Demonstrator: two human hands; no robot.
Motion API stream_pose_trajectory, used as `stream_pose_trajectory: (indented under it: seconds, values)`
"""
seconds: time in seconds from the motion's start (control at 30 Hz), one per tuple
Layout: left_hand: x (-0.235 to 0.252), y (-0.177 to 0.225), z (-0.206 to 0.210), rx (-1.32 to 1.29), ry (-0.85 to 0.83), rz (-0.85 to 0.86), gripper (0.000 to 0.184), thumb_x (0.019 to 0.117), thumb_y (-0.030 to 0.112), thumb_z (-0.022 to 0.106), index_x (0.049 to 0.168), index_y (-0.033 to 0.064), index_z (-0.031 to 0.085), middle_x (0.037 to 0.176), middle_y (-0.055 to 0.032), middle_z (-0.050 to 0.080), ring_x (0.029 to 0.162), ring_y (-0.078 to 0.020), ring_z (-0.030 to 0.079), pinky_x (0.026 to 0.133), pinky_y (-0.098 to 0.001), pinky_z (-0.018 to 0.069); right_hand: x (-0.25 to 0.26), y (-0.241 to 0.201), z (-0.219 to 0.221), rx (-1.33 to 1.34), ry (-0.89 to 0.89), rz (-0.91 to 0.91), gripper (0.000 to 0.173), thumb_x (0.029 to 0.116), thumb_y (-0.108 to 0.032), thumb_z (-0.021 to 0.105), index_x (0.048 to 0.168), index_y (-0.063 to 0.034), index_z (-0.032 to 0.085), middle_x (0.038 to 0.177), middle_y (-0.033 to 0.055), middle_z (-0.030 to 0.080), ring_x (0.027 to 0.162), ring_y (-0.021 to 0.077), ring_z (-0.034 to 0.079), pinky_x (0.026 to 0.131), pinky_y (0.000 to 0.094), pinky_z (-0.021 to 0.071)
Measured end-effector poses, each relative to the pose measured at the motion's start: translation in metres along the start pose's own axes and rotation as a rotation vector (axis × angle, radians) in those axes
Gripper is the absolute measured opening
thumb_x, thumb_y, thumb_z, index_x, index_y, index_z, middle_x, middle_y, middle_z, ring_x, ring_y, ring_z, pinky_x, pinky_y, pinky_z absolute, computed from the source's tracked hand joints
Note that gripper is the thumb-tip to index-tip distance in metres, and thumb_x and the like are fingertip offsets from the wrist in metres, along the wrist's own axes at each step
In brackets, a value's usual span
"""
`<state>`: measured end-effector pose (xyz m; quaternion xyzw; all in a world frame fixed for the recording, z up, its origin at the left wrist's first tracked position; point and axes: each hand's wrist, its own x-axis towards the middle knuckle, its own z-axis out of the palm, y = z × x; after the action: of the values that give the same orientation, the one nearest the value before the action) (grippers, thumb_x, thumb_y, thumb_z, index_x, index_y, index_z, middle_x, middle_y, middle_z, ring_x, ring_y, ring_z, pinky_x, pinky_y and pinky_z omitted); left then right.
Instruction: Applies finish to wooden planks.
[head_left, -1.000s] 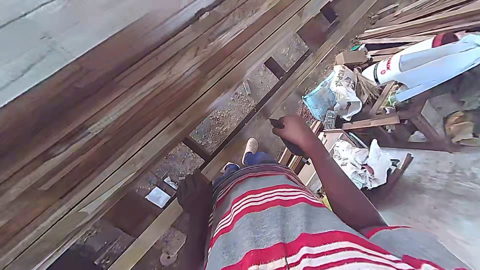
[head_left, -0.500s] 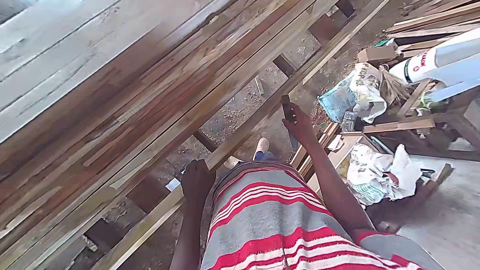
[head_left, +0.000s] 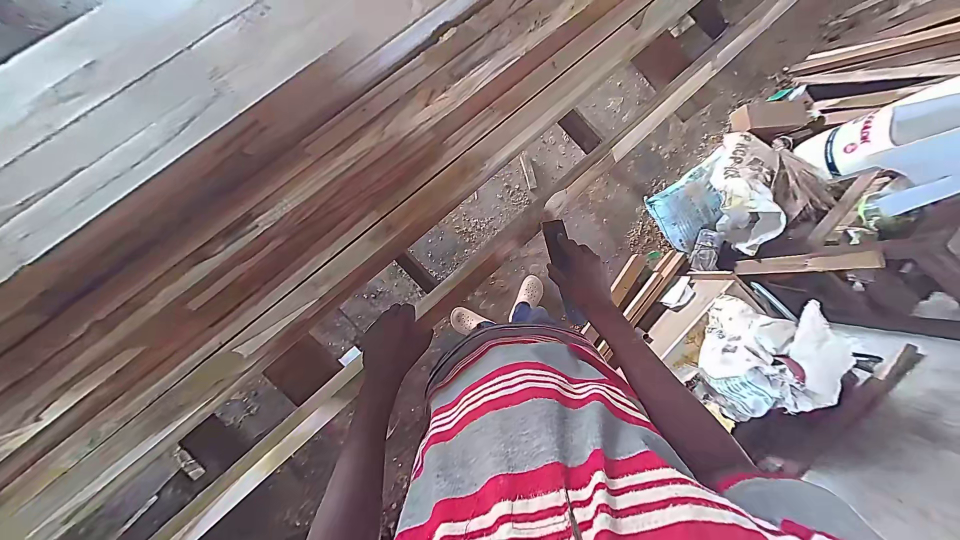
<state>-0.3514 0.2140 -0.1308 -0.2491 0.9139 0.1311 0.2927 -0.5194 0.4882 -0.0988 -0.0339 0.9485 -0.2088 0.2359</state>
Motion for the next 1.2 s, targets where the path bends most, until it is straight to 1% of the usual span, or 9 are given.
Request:
stream_pose_trajectory:
  seconds: [0.17, 0.3, 0.43, 0.53, 0.73, 0.83, 0.93, 1.07, 1.2]
  values:
    - [-0.003, 0.002, 0.003, -0.013, 0.017, -0.01, 0.044, 0.088, 0.033, 0.075, 0.114, -0.0023, 0.066, 0.12, -0.0233, 0.066, 0.114, -0.0413, 0.065, 0.089, -0.0616, 0.0524, 0.034, -0.007, -0.031, 0.248, 0.148, 0.033, 0.046, 0.0968, -0.03, 0.07, 0.136, -0.0064, 0.06, 0.103, 0.0201, 0.072, 0.089, 0.0351, 0.071, 0.082, 0.058, 0.0555]
    - [-0.005, 0.002, 0.001, -0.03, 0.028, -0.004, 0.045, 0.089, 0.032, 0.074, 0.116, -0.0036, 0.065, 0.121, -0.0243, 0.066, 0.116, -0.0419, 0.064, 0.091, -0.0595, 0.053, 0.024, -0.029, -0.02, 0.238, 0.071, -0.007, 0.045, 0.0969, -0.027, 0.069, 0.132, -0.0004, 0.061, 0.103, 0.0239, 0.069, 0.091, 0.0381, 0.068, 0.083, 0.059, 0.0539]
    - [-0.007, 0.001, 0.005, -0.042, 0.08, 0.033, 0.042, 0.0894, 0.029, 0.073, 0.112, -0.0052, 0.066, 0.118, -0.0263, 0.067, 0.114, -0.0442, 0.065, 0.088, -0.0608, 0.0531, -0.013, -0.04, -0.01, 0.17, -0.054, -0.053, 0.039, 0.0995, -0.026, 0.068, 0.13, -0.0016, 0.063, 0.101, 0.0207, 0.071, 0.087, 0.034, 0.07, 0.08, 0.0549, 0.0558]
    - [-0.008, 0.0, 0.008, -0.049, 0.079, 0.033, 0.043, 0.0884, 0.029, 0.074, 0.113, -0.0052, 0.066, 0.12, -0.0267, 0.066, 0.116, -0.0446, 0.064, 0.09, -0.0612, 0.0523, -0.024, -0.045, -0.034, 0.103, -0.096, -0.034, 0.043, 0.0995, -0.028, 0.069, 0.135, -0.0049, 0.064, 0.102, 0.023, 0.072, 0.088, 0.0376, 0.07, 0.08, 0.0591, 0.0544]
    - [-0.009, 0.0, 0.034, -0.059, 0.37, 0.083, 0.038, 0.0819, 0.024, 0.078, 0.1, -0.0073, 0.067, 0.105, -0.0278, 0.069, 0.103, -0.0458, 0.069, 0.081, -0.0593, 0.0554, 0.054, -0.052, -0.104, -0.342, -0.097, -0.356, 0.05, 0.0859, -0.006, 0.071, 0.134, -0.0088, 0.059, 0.106, 0.0251, 0.069, 0.098, 0.046, 0.068, 0.08, 0.0662, 0.0527]
    - [-0.01, 0.001, 0.046, -0.046, 0.468, 0.105, 0.037, 0.0789, 0.022, 0.08, 0.097, -0.0073, 0.067, 0.102, -0.0278, 0.069, 0.1, -0.0464, 0.069, 0.079, -0.0591, 0.0558, 0.093, -0.066, -0.121, -0.692, -0.261, -0.576, 0.052, 0.0868, -0.002, 0.068, 0.136, -0.0182, 0.063, 0.118, 0.0213, 0.069, 0.115, 0.0442, 0.063, 0.099, 0.0704, 0.0401]
    - [-0.011, 0.001, 0.043, -0.038, 0.451, 0.09, 0.036, 0.0822, 0.022, 0.078, 0.1, -0.0073, 0.068, 0.107, -0.028, 0.069, 0.105, -0.045, 0.069, 0.082, -0.0584, 0.0563, 0.111, -0.08, -0.118, -0.947, -0.372, -0.765, 0.053, 0.0844, -0.001, 0.069, 0.131, -0.0256, 0.068, 0.125, 0.0132, 0.069, 0.124, 0.0415, 0.058, 0.108, 0.0731, 0.0299]
    - [-0.01, 0.001, 0.041, -0.04, 0.429, 0.084, 0.036, 0.0817, 0.022, 0.078, 0.1, -0.0068, 0.067, 0.106, -0.0277, 0.069, 0.104, -0.045, 0.069, 0.081, -0.0575, 0.0561, 0.119, -0.079, -0.112, -1.086, -0.415, -0.92, 0.053, 0.0806, 0.0, 0.071, 0.127, -0.025, 0.071, 0.12, 0.0136, 0.068, 0.119, 0.0421, 0.057, 0.108, 0.0701, 0.0305]
    - [-0.011, 0.004, 0.024, -0.084, 0.226, 0.007, 0.037, 0.0864, 0.026, 0.075, 0.106, -0.0049, 0.066, 0.115, -0.0261, 0.067, 0.112, -0.0442, 0.066, 0.086, -0.0601, 0.0539, 0.128, -0.077, -0.123, -1.103, -0.416, -0.911, 0.049, 0.0869, -0.004, 0.068, 0.13, -0.0273, 0.07, 0.12, 0.0137, 0.069, 0.12, 0.042, 0.058, 0.108, 0.0707, 0.0292]
